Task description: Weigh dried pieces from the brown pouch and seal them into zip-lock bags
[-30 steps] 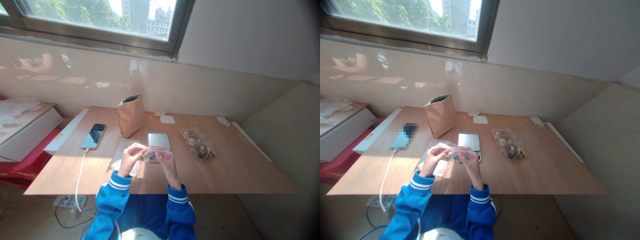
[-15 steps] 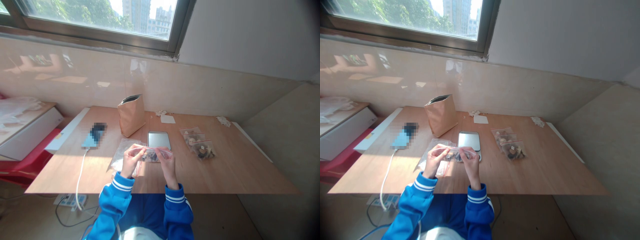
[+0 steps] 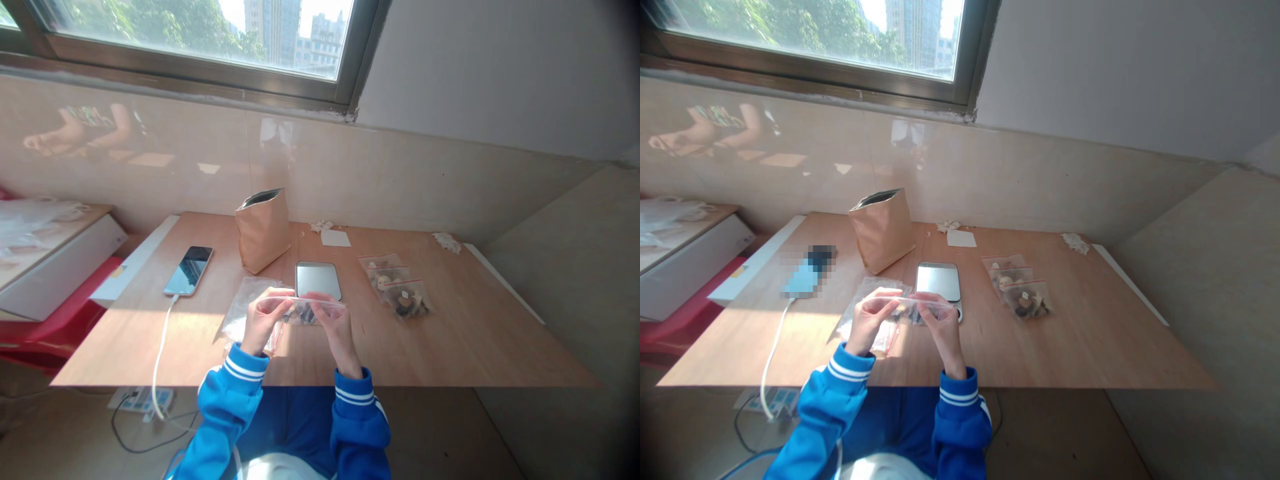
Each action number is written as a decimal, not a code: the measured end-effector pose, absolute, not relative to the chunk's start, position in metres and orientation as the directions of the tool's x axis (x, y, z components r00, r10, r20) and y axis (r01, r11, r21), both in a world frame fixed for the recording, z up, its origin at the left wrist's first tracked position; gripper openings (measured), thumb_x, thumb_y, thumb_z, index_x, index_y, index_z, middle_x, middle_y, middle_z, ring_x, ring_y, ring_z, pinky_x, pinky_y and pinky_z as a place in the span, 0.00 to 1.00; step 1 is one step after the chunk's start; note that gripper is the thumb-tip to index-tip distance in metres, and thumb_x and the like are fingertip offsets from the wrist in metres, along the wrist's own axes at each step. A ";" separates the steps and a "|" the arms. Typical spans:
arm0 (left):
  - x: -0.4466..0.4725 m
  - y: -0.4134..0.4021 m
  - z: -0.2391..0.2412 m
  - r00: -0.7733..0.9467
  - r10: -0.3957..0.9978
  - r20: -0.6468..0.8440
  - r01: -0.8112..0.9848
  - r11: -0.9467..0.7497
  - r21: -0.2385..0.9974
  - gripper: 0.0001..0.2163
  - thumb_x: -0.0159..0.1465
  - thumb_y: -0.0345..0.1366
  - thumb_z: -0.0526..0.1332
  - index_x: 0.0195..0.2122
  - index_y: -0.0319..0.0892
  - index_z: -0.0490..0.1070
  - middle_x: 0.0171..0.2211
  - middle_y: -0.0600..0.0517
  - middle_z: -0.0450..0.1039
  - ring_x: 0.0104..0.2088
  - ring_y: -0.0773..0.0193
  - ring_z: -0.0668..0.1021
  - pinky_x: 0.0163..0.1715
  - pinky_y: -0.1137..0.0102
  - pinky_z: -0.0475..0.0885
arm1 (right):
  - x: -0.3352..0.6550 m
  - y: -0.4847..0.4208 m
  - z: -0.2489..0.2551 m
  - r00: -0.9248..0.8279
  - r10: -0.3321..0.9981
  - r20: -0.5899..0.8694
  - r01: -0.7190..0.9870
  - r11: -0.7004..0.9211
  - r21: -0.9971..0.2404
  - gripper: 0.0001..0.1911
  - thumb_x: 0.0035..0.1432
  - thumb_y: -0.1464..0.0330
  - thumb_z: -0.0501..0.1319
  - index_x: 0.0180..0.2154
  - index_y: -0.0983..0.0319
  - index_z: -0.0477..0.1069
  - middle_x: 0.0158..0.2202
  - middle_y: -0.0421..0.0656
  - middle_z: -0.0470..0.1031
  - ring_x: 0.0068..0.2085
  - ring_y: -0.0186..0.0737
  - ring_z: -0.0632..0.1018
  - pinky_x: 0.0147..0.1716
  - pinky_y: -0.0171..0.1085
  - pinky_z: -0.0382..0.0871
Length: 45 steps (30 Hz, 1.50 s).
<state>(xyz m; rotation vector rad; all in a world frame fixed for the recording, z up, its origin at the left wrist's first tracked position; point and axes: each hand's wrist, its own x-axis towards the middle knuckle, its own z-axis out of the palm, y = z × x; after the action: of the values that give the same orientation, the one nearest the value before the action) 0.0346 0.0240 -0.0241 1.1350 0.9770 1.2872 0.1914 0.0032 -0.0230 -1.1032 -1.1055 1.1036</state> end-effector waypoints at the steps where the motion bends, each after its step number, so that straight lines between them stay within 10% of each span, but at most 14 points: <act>1: 0.034 0.024 -0.024 0.059 0.994 0.087 -0.185 -0.075 0.980 0.11 0.55 0.42 0.68 0.34 0.41 0.79 0.34 0.48 0.77 0.34 0.60 0.79 0.32 0.70 0.75 | 0.191 0.003 -0.022 0.089 0.990 0.114 -0.100 0.122 -0.987 0.14 0.54 0.58 0.64 0.38 0.59 0.79 0.39 0.45 0.81 0.41 0.46 0.81 0.42 0.45 0.77; 16: 0.044 0.020 -0.028 -0.049 0.982 0.182 -0.141 -0.187 0.972 0.09 0.55 0.41 0.68 0.28 0.40 0.80 0.30 0.48 0.76 0.32 0.63 0.78 0.30 0.71 0.75 | 0.177 0.004 -0.024 0.332 0.927 0.173 0.009 0.181 -0.983 0.11 0.50 0.60 0.68 0.28 0.62 0.78 0.28 0.43 0.79 0.29 0.41 0.79 0.26 0.36 0.75; 30: 0.045 0.024 -0.030 -0.049 0.970 0.237 -0.168 -0.242 0.956 0.07 0.55 0.39 0.68 0.28 0.40 0.80 0.37 0.45 0.80 0.41 0.58 0.80 0.42 0.65 0.75 | 0.172 0.008 -0.014 0.241 0.937 0.254 0.011 0.259 -0.966 0.09 0.52 0.63 0.67 0.33 0.61 0.79 0.40 0.47 0.80 0.44 0.46 0.80 0.45 0.43 0.74; 45: 0.031 0.025 -0.031 -0.073 0.987 0.140 -0.171 -0.151 0.974 0.12 0.55 0.43 0.68 0.27 0.36 0.77 0.32 0.46 0.77 0.30 0.66 0.77 0.27 0.75 0.72 | 0.139 0.015 -0.023 0.311 0.942 0.124 0.015 0.125 -0.992 0.10 0.48 0.63 0.67 0.26 0.64 0.73 0.26 0.42 0.76 0.28 0.37 0.76 0.25 0.33 0.69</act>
<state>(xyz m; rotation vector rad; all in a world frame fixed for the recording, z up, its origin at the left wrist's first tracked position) 0.0310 0.0247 -0.0313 1.1511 1.0468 1.4399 0.1391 0.0147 -0.0228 -1.2467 -1.0286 0.8878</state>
